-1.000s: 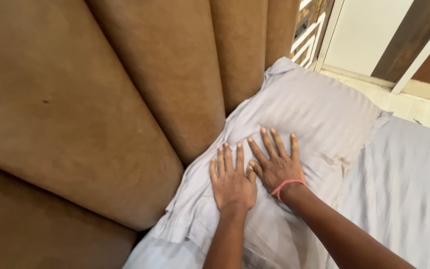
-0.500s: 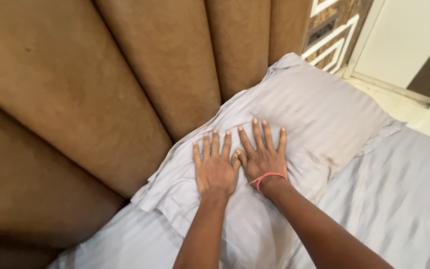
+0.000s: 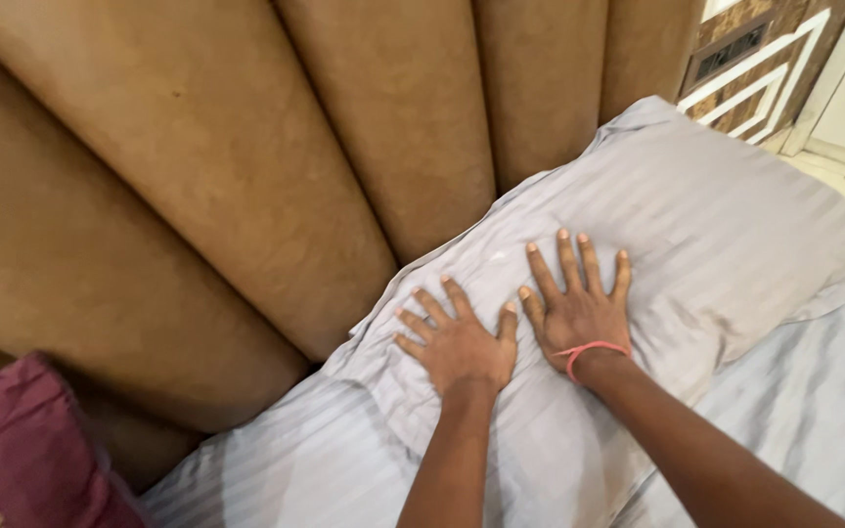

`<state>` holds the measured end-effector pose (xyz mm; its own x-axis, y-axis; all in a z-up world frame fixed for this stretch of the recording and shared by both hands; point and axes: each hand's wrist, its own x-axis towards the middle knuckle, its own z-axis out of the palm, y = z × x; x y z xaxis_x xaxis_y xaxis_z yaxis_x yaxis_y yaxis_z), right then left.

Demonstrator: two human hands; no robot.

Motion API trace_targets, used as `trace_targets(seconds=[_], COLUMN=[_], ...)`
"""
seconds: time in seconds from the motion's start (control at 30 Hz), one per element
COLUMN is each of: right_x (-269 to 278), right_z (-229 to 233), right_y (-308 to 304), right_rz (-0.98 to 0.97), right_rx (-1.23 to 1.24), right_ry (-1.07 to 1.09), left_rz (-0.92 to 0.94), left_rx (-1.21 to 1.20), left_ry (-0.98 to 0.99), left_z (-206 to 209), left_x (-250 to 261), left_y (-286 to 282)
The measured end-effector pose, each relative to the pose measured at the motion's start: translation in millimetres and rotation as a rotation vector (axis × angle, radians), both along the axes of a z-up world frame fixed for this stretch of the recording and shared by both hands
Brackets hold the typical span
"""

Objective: The person arranges several pillows on a bed. They smooth a light-colored pillow, place a maroon decorative pillow, and then add a floral-patterned pillow, adjusting each to align against the headboard.

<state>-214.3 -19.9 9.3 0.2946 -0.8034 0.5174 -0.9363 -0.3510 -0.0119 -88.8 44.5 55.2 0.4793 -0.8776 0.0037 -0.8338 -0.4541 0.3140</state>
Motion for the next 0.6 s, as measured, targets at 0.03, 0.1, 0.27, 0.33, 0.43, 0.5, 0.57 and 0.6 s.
trace_targets(seconds=[0.03,0.1,0.27,0.33,0.43,0.5,0.57,0.6], right_x=[1.2,2.9,4.0,2.4,10.5,13.2,18.8,18.4], right_z=[-1.1,-2.3,6.8,9.7,16.0,20.7,22.0,23.5], right_y=[-1.2,-6.0,-19.6,-17.2,-5.9,5.0,18.7,24.8], right_rz=[-0.005,-0.004,-0.009,-0.028,-0.089,-0.15,-0.208,-0.204], right_rx=[0.008,0.026,0.26,0.287,0.294,0.269,0.224,0.225], right_ry=[0.009,0.037,0.107,0.137,0.233,0.335,0.453,0.45], left_rz=[-0.017,-0.067,-0.271,-0.317,-0.335,-0.336,-0.33,-0.34], left_rx=[0.02,0.038,0.073,0.032,0.001,-0.03,-0.08,-0.078], left_ry=[0.009,0.019,0.044,0.015,-0.018,-0.043,-0.08,-0.07], left_z=[1.6,3.2,7.2,1.0,-8.5,-16.8,-25.2,-28.8], left_x=[2.6,9.8,33.0,40.1,44.5,40.2,38.7,39.8], left_y=[0.2,6.0,33.0,45.5,58.7,65.6,72.7,77.5])
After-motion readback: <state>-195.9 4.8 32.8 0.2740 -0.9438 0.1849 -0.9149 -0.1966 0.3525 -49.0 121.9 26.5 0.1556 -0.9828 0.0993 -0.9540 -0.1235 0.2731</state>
